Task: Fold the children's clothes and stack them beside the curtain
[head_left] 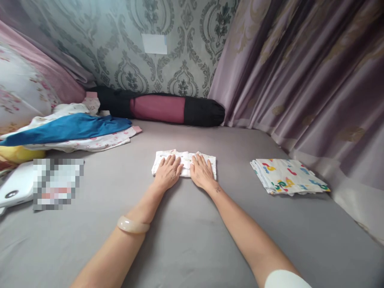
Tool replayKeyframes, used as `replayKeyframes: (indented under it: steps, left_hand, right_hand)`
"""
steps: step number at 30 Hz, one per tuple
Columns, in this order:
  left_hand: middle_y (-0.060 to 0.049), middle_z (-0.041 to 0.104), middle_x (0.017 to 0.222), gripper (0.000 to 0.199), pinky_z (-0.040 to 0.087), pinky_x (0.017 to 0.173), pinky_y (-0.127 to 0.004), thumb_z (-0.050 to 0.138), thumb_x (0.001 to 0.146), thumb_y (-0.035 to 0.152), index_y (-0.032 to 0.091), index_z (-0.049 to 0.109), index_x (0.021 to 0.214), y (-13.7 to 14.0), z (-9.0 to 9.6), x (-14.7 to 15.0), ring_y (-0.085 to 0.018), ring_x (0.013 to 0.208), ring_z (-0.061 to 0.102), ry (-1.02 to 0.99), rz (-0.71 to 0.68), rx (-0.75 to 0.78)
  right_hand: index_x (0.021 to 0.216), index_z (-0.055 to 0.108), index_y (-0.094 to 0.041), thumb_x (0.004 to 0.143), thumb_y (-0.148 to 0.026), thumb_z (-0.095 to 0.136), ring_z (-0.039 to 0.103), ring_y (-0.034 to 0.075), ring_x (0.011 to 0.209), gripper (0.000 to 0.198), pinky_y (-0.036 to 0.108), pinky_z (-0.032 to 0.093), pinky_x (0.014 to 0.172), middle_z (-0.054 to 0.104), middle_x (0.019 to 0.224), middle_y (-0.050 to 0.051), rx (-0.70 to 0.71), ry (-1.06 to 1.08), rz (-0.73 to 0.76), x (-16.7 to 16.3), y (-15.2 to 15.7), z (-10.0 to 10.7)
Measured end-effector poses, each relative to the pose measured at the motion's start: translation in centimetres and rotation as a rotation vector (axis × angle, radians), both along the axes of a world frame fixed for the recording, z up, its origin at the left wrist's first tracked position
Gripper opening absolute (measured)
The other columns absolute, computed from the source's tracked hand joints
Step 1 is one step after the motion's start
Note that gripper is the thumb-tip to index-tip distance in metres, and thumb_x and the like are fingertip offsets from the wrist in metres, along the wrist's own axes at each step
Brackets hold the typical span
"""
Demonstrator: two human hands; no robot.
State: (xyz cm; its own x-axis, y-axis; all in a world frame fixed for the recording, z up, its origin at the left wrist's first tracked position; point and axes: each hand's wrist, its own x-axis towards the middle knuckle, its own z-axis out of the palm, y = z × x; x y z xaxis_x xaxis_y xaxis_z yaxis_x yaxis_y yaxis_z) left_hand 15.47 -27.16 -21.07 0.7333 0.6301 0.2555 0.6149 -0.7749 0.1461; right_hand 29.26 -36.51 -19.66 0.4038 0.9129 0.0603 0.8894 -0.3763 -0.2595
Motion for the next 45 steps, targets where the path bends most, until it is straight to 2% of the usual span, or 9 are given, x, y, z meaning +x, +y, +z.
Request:
replayKeyframes:
  steps: [6,11,24,28,32,35,37,40,45]
  left_hand:
    - [-0.013,0.053,0.143,0.046,0.030,0.114,-0.048,0.025,0.102,0.036,0.019,0.054,0.132,0.0,0.4,-0.2,-0.027,0.138,0.042,0.007,-0.008,0.045]
    - [-0.011,0.049,0.148,0.045,0.023,0.118,-0.050,0.026,0.101,0.035,0.019,0.055,0.132,0.3,0.8,-0.2,-0.029,0.142,0.037,-0.040,0.044,0.088]
    - [-0.018,0.036,0.155,0.061,0.023,0.117,-0.046,0.020,0.100,0.046,0.012,0.039,0.147,1.2,1.2,0.5,-0.031,0.145,0.030,0.209,0.110,-0.050]
    - [-0.016,0.033,0.157,0.063,0.022,0.118,-0.049,0.018,0.100,0.047,0.012,0.034,0.150,2.8,1.1,0.8,-0.030,0.147,0.026,0.216,0.138,-0.116]
    - [-0.015,0.030,0.159,0.059,0.022,0.118,-0.049,0.020,0.100,0.042,0.013,0.035,0.149,4.8,1.1,0.8,-0.030,0.148,0.022,0.240,0.158,-0.169]
    - [-0.015,0.042,0.152,0.050,0.026,0.115,-0.050,0.024,0.100,0.035,0.016,0.045,0.140,6.5,1.6,0.5,-0.028,0.142,0.036,0.225,0.086,-0.168]
    - [-0.014,0.052,0.143,0.042,0.029,0.113,-0.050,0.030,0.098,0.029,0.019,0.055,0.130,7.8,2.3,0.2,-0.027,0.132,0.048,0.221,0.012,-0.180]
    - [-0.014,0.060,0.132,0.035,0.038,0.106,-0.044,0.041,0.091,0.027,0.020,0.063,0.118,9.7,3.2,0.2,-0.027,0.119,0.059,0.238,-0.009,-0.237]
    - [-0.011,0.069,0.113,0.031,0.051,0.084,-0.029,0.057,0.077,0.029,0.021,0.068,0.104,12.1,3.8,1.1,-0.024,0.101,0.066,0.247,0.037,-0.326]
  right_hand:
    - [0.152,0.033,-0.012,0.102,-0.035,0.022,0.019,0.022,0.149,0.056,0.043,0.010,0.121,0.026,0.160,0.011,-0.008,0.047,0.029,0.7,-0.4,0.4]
    - [0.151,0.033,-0.010,0.102,-0.034,0.024,0.020,0.025,0.149,0.056,0.046,0.011,0.120,0.027,0.160,0.014,0.027,-0.001,-0.063,2.0,-1.0,0.9]
    - [0.153,0.028,-0.006,0.101,-0.039,0.022,0.014,0.028,0.150,0.061,0.050,0.012,0.120,0.022,0.161,0.014,-0.080,0.001,-0.084,3.3,-1.2,-0.3]
    - [0.151,0.034,-0.008,0.102,-0.036,0.025,0.023,0.027,0.147,0.058,0.048,0.014,0.120,0.031,0.158,0.013,-0.061,-0.045,-0.052,3.9,-1.3,-0.1]
    - [0.141,0.051,-0.017,0.101,-0.027,0.030,0.041,0.023,0.138,0.046,0.041,0.020,0.117,0.048,0.148,0.010,-0.033,-0.081,-0.008,5.6,-1.0,0.5]
    - [0.128,0.063,-0.022,0.099,-0.022,0.037,0.053,0.021,0.124,0.039,0.034,0.031,0.109,0.060,0.136,0.008,-0.061,-0.053,0.040,7.2,-0.3,1.1]
    - [0.122,0.065,-0.022,0.098,-0.022,0.043,0.056,0.021,0.119,0.033,0.031,0.036,0.102,0.063,0.129,0.008,-0.079,-0.025,0.062,8.1,0.3,1.5]
    - [0.122,0.063,-0.020,0.094,-0.022,0.053,0.054,0.023,0.120,0.031,0.032,0.038,0.098,0.062,0.128,0.009,-0.115,0.008,0.045,9.0,1.1,2.2]
    - [0.128,0.056,-0.019,0.090,-0.026,0.060,0.049,0.025,0.124,0.039,0.035,0.039,0.098,0.055,0.133,0.012,-0.222,0.055,-0.013,9.4,1.7,3.3]
